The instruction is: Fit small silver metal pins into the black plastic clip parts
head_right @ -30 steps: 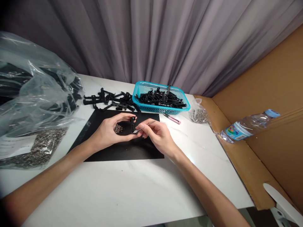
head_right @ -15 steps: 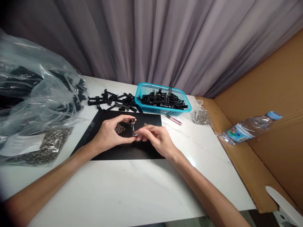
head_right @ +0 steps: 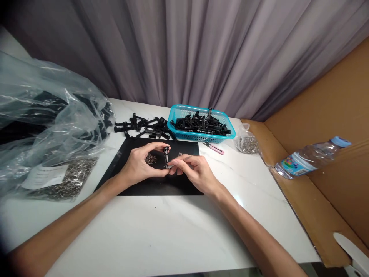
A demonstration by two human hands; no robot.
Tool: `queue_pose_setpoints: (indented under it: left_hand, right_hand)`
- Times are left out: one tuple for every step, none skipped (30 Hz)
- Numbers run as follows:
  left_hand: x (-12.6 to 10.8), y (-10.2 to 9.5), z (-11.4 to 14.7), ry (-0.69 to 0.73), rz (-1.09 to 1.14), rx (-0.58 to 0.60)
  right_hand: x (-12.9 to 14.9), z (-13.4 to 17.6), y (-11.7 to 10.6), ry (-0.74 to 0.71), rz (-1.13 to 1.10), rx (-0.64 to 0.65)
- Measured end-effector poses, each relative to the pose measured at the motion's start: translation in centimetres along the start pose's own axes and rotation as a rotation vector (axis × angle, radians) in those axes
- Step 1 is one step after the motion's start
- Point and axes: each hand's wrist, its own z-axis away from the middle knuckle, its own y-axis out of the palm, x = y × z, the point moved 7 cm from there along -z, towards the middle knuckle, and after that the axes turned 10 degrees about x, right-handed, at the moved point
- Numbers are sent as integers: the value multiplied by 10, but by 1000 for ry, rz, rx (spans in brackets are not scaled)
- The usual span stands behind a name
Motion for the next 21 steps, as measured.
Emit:
queue_pose_setpoints:
  left_hand:
    - [-2, 0, -1, 5, 10, 4]
    - [-3, 0, -1, 9, 23, 11]
    - [-4, 0, -2, 11, 42, 16]
    - [-5, 0, -3, 12, 66, 22]
    - [-5, 1, -3, 12, 93, 28]
    - [-5, 2, -4, 14, 120, 34]
    - [-5, 3, -4, 19, 143, 38]
    - [-5, 4, -4, 22, 159, 43]
    - [-5, 6, -3, 23, 169, 49]
    - [-5, 7, -3, 22, 174, 60]
    - [-4, 8, -2, 17, 179, 70]
    - [-3, 9, -2, 11, 184, 76]
    - [-3, 9, -2, 8, 190, 80]
    - [-3, 9, -2, 8, 194, 81]
    - [-3, 8, -2, 11, 194, 77]
    - [-3, 7, -2, 16, 190, 70]
    - [-3, 6, -3, 21, 181, 61]
    - [-3, 5, -3, 25, 171, 54]
    - [-3, 4, -3, 29, 160, 46]
    - [-2, 3, -2, 32, 153, 39]
    - [-2, 3, -2, 34, 149, 36]
  right_hand:
    - [0, 0, 0, 6, -13, 8]
    - [1, 0, -1, 7, -29, 13]
    - [2, 0, -2, 6, -47, 11]
    - [3, 0, -3, 2, -67, -3]
    - [4, -1, -7, -5, -84, -31]
    - [5, 0, -11, -14, -92, -74]
    - [6, 0, -16, -23, -91, -121]
    - [6, 0, -21, -30, -83, -170]
    - [6, 1, -26, -35, -69, -211]
    - [6, 1, -30, -35, -49, -240]
    - [5, 1, -33, -35, -20, -260]
    - [4, 1, -35, -35, 21, -267]
    - [4, 1, -35, -39, 76, -265]
    - [4, 1, -34, -46, 136, -256]
    - [3, 0, -32, -51, 188, -238]
    - [2, 0, -28, -48, 221, -213]
    - [0, -1, -25, -32, 235, -185]
    - [-3, -1, -21, -9, 234, -156]
    - [-6, -2, -17, 16, 220, -129]
    - [-8, -2, -13, 39, 206, -103]
    - [-10, -2, -9, 56, 195, -79]
